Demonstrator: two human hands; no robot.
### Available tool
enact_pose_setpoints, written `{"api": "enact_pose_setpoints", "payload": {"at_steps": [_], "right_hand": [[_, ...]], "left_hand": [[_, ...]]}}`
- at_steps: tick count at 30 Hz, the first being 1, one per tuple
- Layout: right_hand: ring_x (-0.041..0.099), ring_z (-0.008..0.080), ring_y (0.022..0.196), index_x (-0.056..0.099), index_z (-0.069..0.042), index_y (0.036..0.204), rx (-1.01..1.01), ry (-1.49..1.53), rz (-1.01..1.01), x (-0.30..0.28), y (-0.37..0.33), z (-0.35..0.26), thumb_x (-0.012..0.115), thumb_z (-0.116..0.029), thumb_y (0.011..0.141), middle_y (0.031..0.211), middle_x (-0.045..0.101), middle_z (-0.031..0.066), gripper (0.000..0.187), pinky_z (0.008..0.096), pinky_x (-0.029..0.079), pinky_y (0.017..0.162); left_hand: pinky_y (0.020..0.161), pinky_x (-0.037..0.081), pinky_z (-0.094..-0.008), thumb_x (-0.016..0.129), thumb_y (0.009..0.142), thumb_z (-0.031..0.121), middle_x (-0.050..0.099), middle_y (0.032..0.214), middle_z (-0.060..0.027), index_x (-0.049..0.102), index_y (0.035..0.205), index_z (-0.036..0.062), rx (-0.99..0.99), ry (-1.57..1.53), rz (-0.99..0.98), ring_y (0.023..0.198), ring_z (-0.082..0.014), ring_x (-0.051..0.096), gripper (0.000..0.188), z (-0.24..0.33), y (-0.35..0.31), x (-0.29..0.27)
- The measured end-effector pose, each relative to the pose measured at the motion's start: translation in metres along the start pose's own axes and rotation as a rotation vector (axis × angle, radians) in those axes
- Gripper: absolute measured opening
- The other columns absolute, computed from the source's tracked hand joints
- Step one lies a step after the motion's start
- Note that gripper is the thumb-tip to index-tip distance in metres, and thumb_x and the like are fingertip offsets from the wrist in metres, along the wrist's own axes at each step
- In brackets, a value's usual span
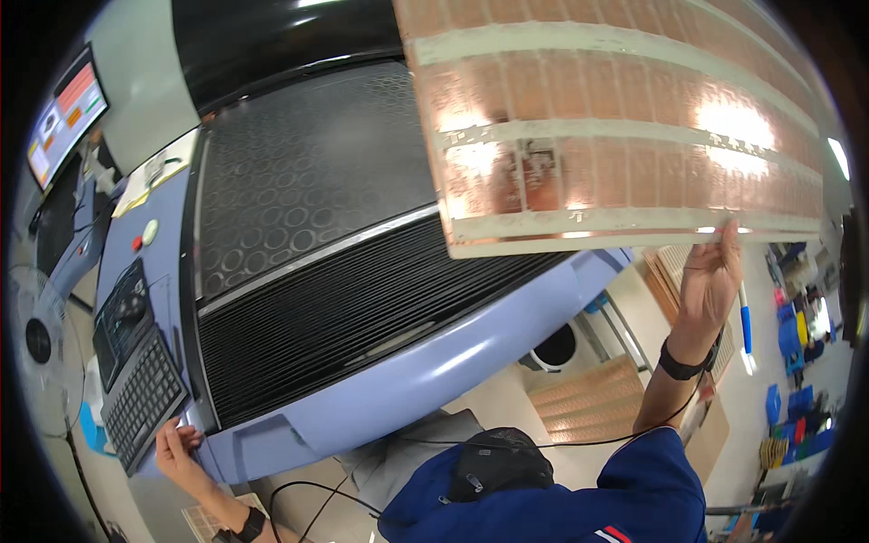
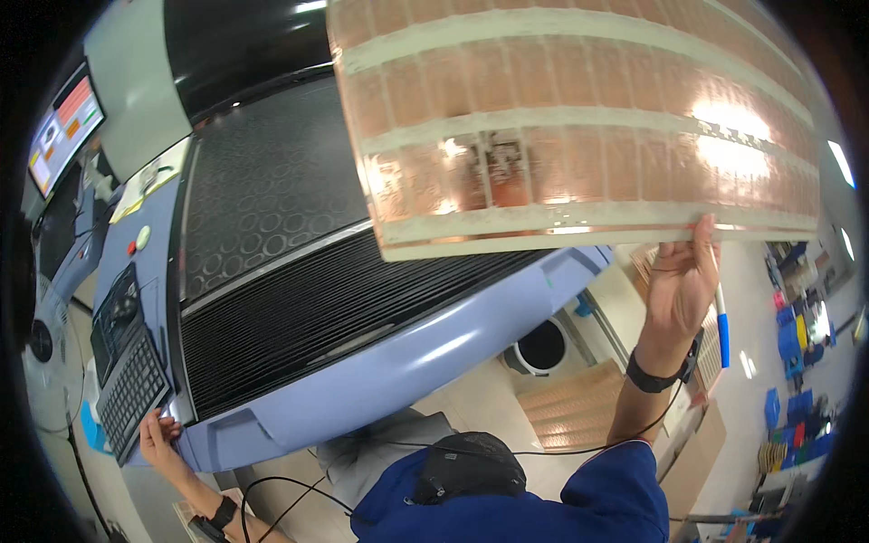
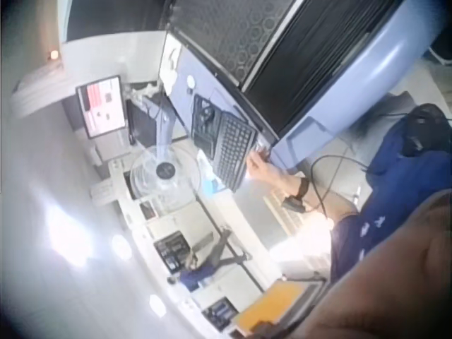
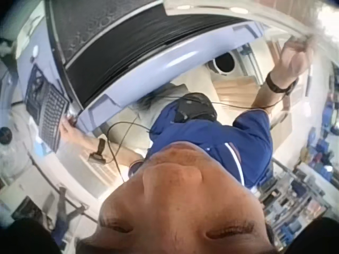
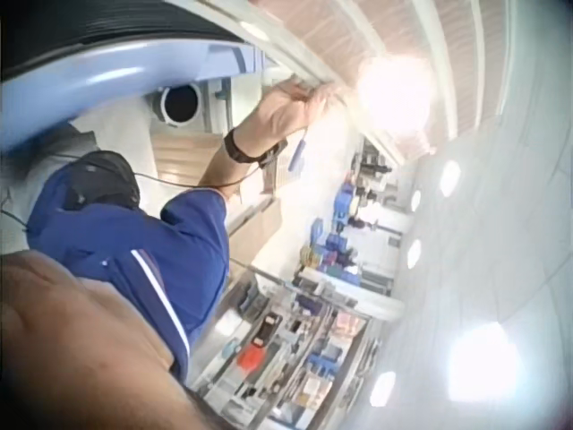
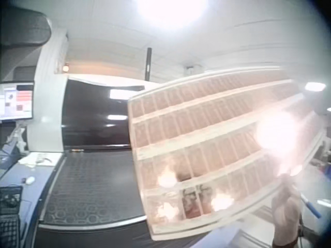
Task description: Inspecting large sheets of copper components and marking them with a pen on an industrial machine.
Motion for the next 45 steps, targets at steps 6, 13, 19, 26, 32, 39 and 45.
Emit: {"api": "enact_pose_setpoints", "payload": {"at_steps": [6,13,19,26,32,39,45], "right_hand": [[0.062,0.0106,0.079,0.058,-0.009,0.102,0.368,0.313,0.086,0.077,-0.040,0.129,0.053,-0.016,0.097,0.089,0.064,0.0034,0.010,0.0242,0.054,0.069],[0.066,0.0217,0.089,0.054,0.000,0.108,0.486,0.560,0.159,0.184,-0.133,0.220,0.055,-0.017,0.096,0.100,0.064,0.0117,0.021,0.0375,0.059,0.079],[0.063,0.0144,0.087,0.060,0.002,0.105,0.636,0.439,0.160,0.197,-0.169,0.246,0.058,-0.029,0.094,0.094,0.064,0.0077,0.032,0.0306,0.054,0.080],[0.060,0.0110,0.086,0.063,0.002,0.105,0.638,0.363,0.106,0.192,-0.166,0.236,0.058,-0.027,0.095,0.094,0.065,0.0055,0.031,0.0277,0.052,0.082],[0.060,0.0119,0.087,0.063,0.002,0.101,0.622,0.386,0.092,0.190,-0.153,0.238,0.060,-0.025,0.094,0.095,0.065,0.0061,0.028,0.0289,0.053,0.082],[0.064,0.0150,0.085,0.060,-0.008,0.097,0.571,0.486,0.052,0.096,-0.111,0.226,0.053,-0.016,0.097,0.089,0.065,0.0048,0.012,0.0299,0.053,0.071],[0.063,0.0204,0.098,0.052,-0.009,0.119,0.497,0.525,0.093,0.031,-0.106,0.199,0.050,-0.012,0.097,0.108,0.064,0.0063,0.022,0.0375,0.054,0.086]], "left_hand": [[0.056,0.042,-0.0225,0.050,0.097,0.022,0.059,0.068,-0.0051,0.064,0.093,-0.0012,0.070,0.129,-0.006,0.058,-0.0096,0.052,0.028,0.020,-0.001,0.013],[0.050,0.043,-0.0225,0.055,0.095,0.028,0.057,0.066,-0.0029,0.064,0.091,0.0005,0.058,0.175,-0.052,0.054,-0.0085,0.050,0.030,-0.066,0.046,-0.044],[0.060,0.047,-0.0281,0.056,0.094,0.024,0.065,0.080,-0.0102,0.064,0.098,-0.0055,0.036,0.231,0.001,0.067,-0.0164,0.058,0.031,0.034,-0.012,0.013],[0.071,0.049,-0.0304,0.053,0.096,0.028,0.065,0.092,-0.0125,0.060,0.108,-0.0062,-0.096,0.242,-0.045,0.080,-0.0180,0.059,0.037,0.002,0.004,-0.001],[0.066,0.049,-0.0299,0.057,0.094,0.028,0.065,0.084,-0.0120,0.063,0.100,-0.0056,-0.113,0.175,0.020,0.076,-0.0178,0.059,0.035,0.008,0.000,0.005],[0.052,0.047,-0.0223,0.055,0.092,0.014,0.060,0.065,-0.0069,0.064,0.088,-0.0021,0.037,0.048,0.063,0.055,-0.0106,0.056,0.019,0.018,-0.004,0.015],[0.053,0.045,-0.0214,0.058,0.093,0.016,0.064,0.067,-0.0081,0.064,0.089,-0.0041,0.035,-0.037,0.029,0.055,-0.0113,0.059,0.022,0.032,-0.012,0.019]]}}
Point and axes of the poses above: each hand's wrist, its own y-axis towards the middle knuckle, its own x-axis out of the palm, z = x × y, the point moved 10 cm from there along y, towards the middle knuckle
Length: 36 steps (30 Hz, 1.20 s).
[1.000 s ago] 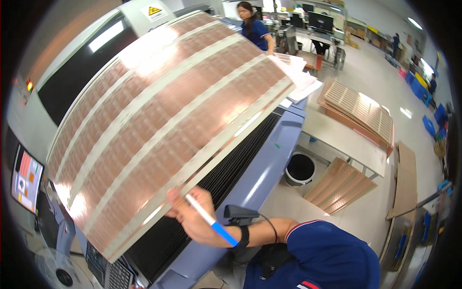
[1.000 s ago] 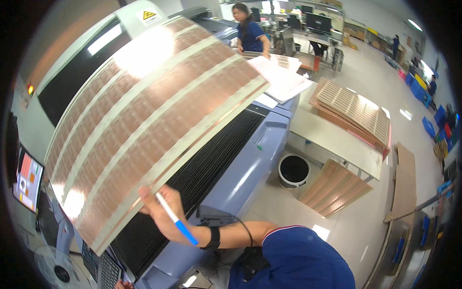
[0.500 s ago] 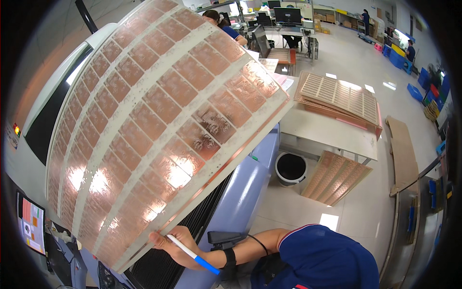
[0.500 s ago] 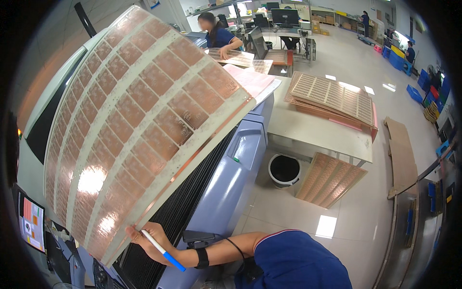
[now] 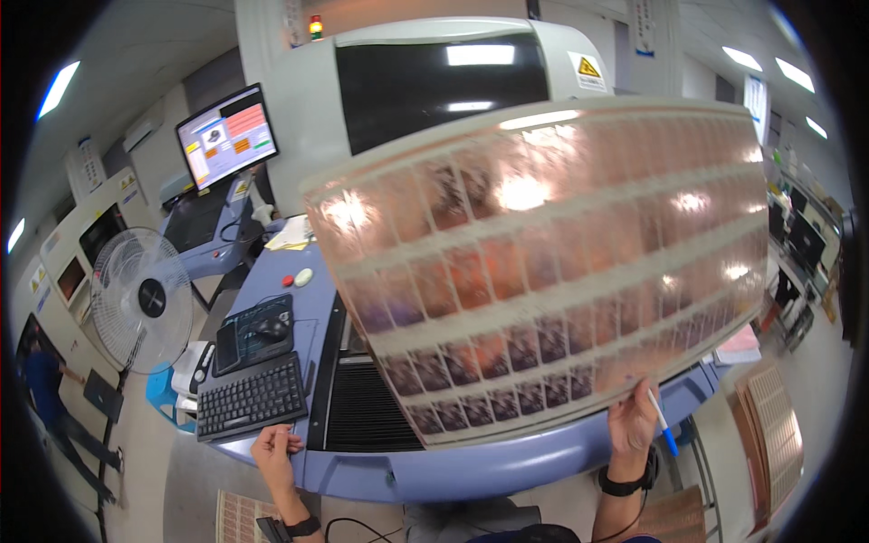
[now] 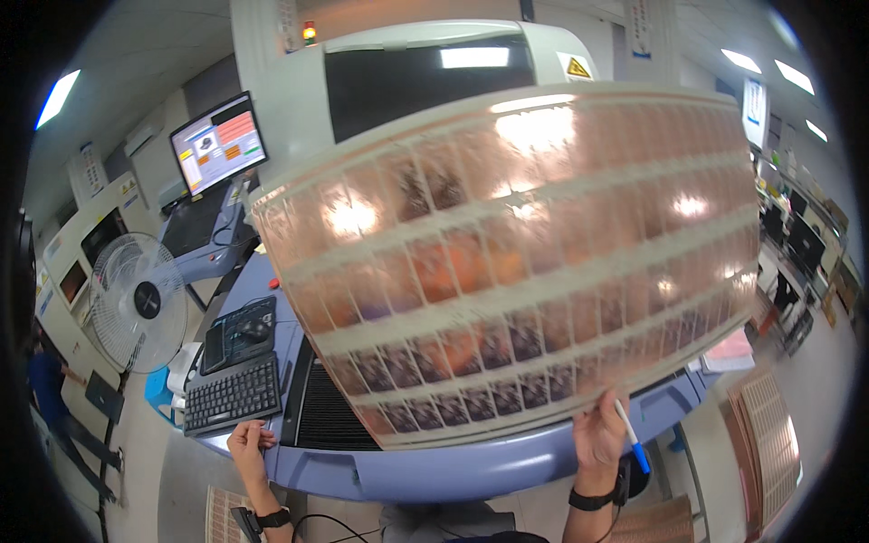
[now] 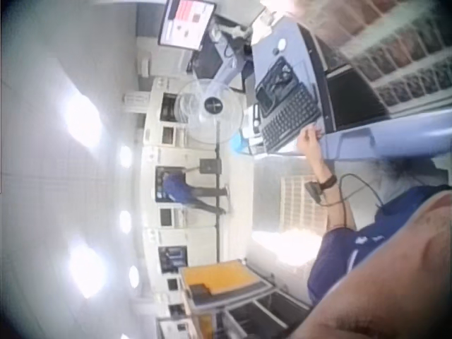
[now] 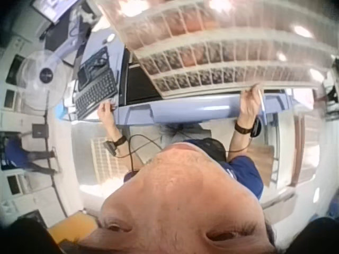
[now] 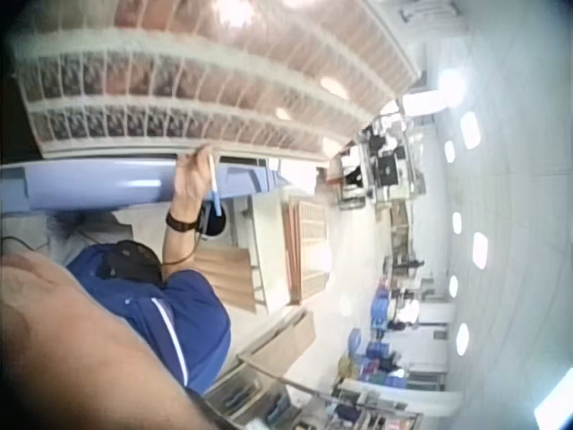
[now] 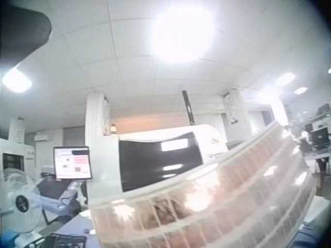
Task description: Inspecting large sheets of copper components and marking them with a pen on an industrial machine.
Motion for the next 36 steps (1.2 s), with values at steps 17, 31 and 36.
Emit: {"api": "enact_pose_setpoints", "payload": {"at_steps": [17,31,36], "right_hand": [[0.056,0.0078,0.080,0.058,-0.006,0.111,-0.490,-1.297,-0.230,0.111,0.141,-0.113,0.056,-0.022,0.096,0.089,0.061,-0.0004,0.022,0.0248,0.045,0.071],[0.062,0.0312,0.080,0.062,0.000,0.088,-0.793,-1.887,-0.762,0.286,0.160,0.019,0.068,-0.015,0.082,0.080,0.065,0.0162,0.017,0.0361,0.046,0.075],[0.063,0.0338,0.085,0.061,-0.003,0.102,-1.002,-1.904,-0.882,0.294,0.191,0.043,0.066,-0.014,0.084,0.088,0.066,0.0178,0.023,0.0417,0.048,0.078]], "left_hand": [[0.057,0.047,-0.0218,0.058,0.092,0.013,0.065,0.070,-0.0080,0.065,0.090,-0.0034,-0.051,-0.049,-0.074,0.061,-0.0115,0.062,0.018,-0.005,-0.002,0.008],[0.056,0.047,-0.0216,0.057,0.092,0.011,0.065,0.069,-0.0076,0.066,0.089,-0.0043,-0.003,-0.039,-0.082,0.061,-0.0105,0.061,0.018,0.005,-0.001,0.007],[0.056,0.047,-0.0216,0.057,0.093,0.012,0.065,0.069,-0.0076,0.065,0.090,-0.0040,-0.006,0.002,-0.095,0.059,-0.0105,0.060,0.018,0.001,0.001,0.011]]}}
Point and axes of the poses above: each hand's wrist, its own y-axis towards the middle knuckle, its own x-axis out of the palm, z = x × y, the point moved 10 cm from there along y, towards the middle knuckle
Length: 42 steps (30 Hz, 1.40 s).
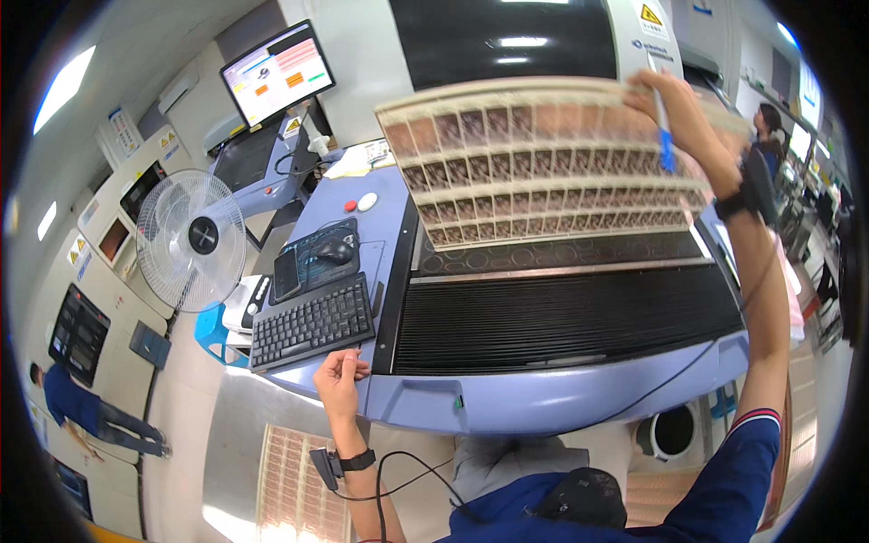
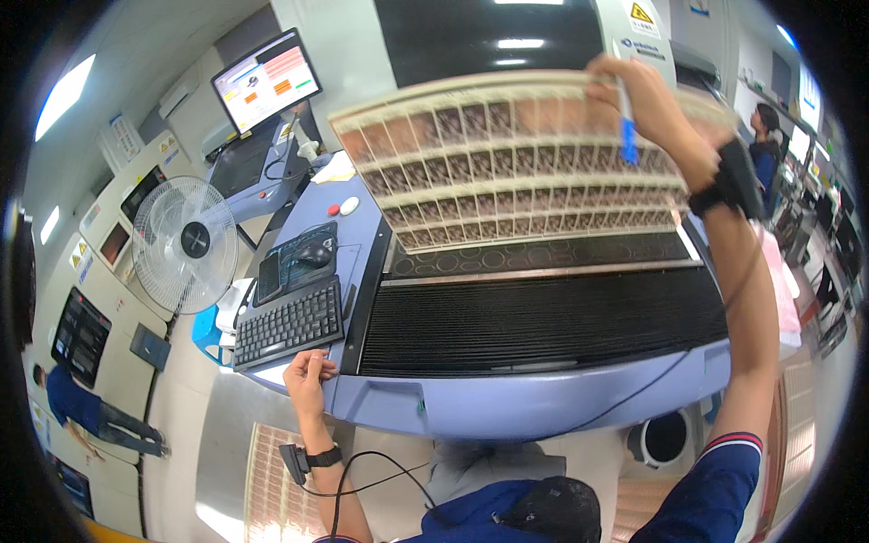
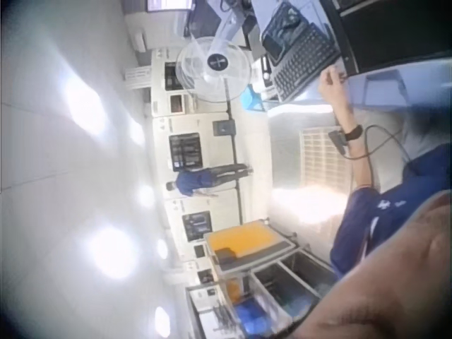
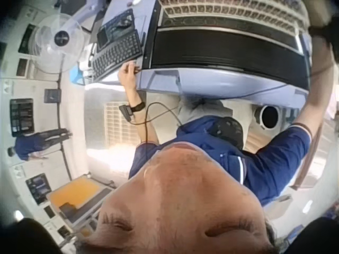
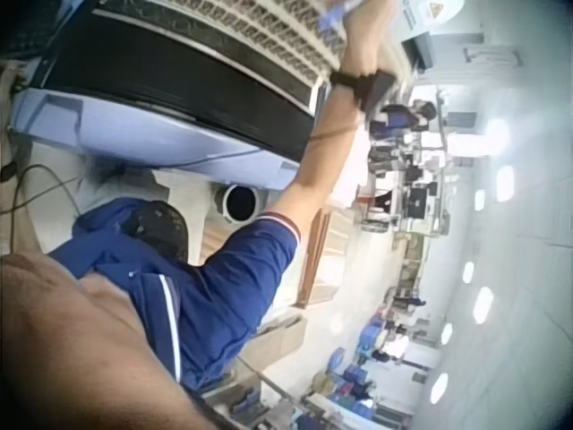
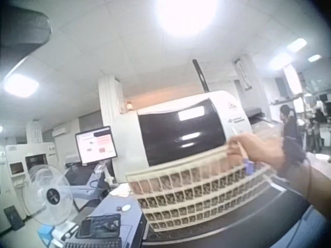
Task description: Inspecting large sheets of copper components and marking them with a pen on an industrial machine.
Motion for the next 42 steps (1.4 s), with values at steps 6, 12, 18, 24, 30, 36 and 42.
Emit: {"api": "enact_pose_setpoints", "payload": {"at_steps": [6,12,18,24,30,36,42], "right_hand": [[0.045,0.0475,0.120,0.046,-0.008,0.132,0.083,-0.077,0.156,0.098,-0.035,-0.014,0.061,-0.017,0.088,0.135,0.047,0.0245,0.047,0.0546,0.028,0.108],[0.032,0.0408,0.134,0.041,-0.007,0.135,0.219,0.296,-0.335,0.215,-0.152,-0.062,0.057,-0.027,0.091,0.141,0.039,0.0240,0.051,0.0550,0.024,0.110],[0.049,0.0435,0.113,0.049,-0.005,0.125,0.408,0.390,-0.594,0.242,-0.191,-0.065,0.051,-0.052,0.090,0.118,0.056,0.0269,0.058,0.0534,0.034,0.100],[0.051,0.0447,0.113,0.050,-0.003,0.124,0.229,0.472,-0.740,0.215,-0.191,-0.111,0.048,-0.055,0.091,0.098,0.063,0.0262,0.061,0.0551,0.035,0.100],[0.042,0.0492,0.124,0.052,-0.003,0.119,0.195,0.507,-0.804,0.200,-0.203,-0.124,0.050,-0.054,0.091,0.108,0.062,0.0249,0.059,0.0595,0.031,0.104],[0.031,0.0527,0.130,0.050,-0.003,0.124,0.137,0.438,-0.808,0.201,-0.204,-0.127,0.047,-0.057,0.090,0.129,0.051,0.0260,0.063,0.0649,0.025,0.105],[0.032,0.0545,0.128,0.048,-0.004,0.125,0.092,0.487,-0.842,0.209,-0.197,-0.139,0.051,-0.054,0.090,0.131,0.049,0.0265,0.061,0.0645,0.026,0.105]], "left_hand": [[0.056,0.046,-0.0210,0.058,0.093,0.014,0.065,0.070,-0.0078,0.065,0.091,-0.0036,0.007,0.007,0.036,0.059,-0.0112,0.061,0.019,-0.003,-0.003,-0.005],[0.056,0.046,-0.0211,0.059,0.093,0.018,0.065,0.070,-0.0079,0.066,0.091,-0.0033,0.019,0.056,0.028,0.058,-0.0120,0.060,0.022,0.002,-0.006,0.001],[0.056,0.046,-0.0216,0.057,0.093,0.016,0.065,0.070,-0.0085,0.065,0.090,-0.0034,0.035,0.064,0.034,0.058,-0.0122,0.060,0.022,0.004,-0.005,-0.002],[0.058,0.046,-0.0211,0.057,0.094,0.014,0.065,0.071,-0.0076,0.064,0.092,-0.0038,0.024,0.068,0.056,0.060,-0.0105,0.059,0.019,0.004,-0.007,-0.005],[0.058,0.047,-0.0216,0.057,0.094,0.014,0.066,0.071,-0.0086,0.064,0.093,-0.0042,0.024,0.049,0.094,0.060,-0.0115,0.060,0.019,0.002,-0.005,-0.008],[0.058,0.047,-0.0222,0.057,0.091,0.011,0.066,0.079,-0.0076,0.065,0.096,-0.0023,0.141,0.285,0.329,0.067,-0.0111,0.061,0.017,0.018,0.006,-0.051],[0.053,0.039,-0.0196,0.058,0.090,0.008,0.061,0.076,-0.0019,0.065,0.103,-0.0010,0.195,0.719,0.635,0.056,-0.0056,0.047,0.018,0.027,0.005,-0.081]]}}
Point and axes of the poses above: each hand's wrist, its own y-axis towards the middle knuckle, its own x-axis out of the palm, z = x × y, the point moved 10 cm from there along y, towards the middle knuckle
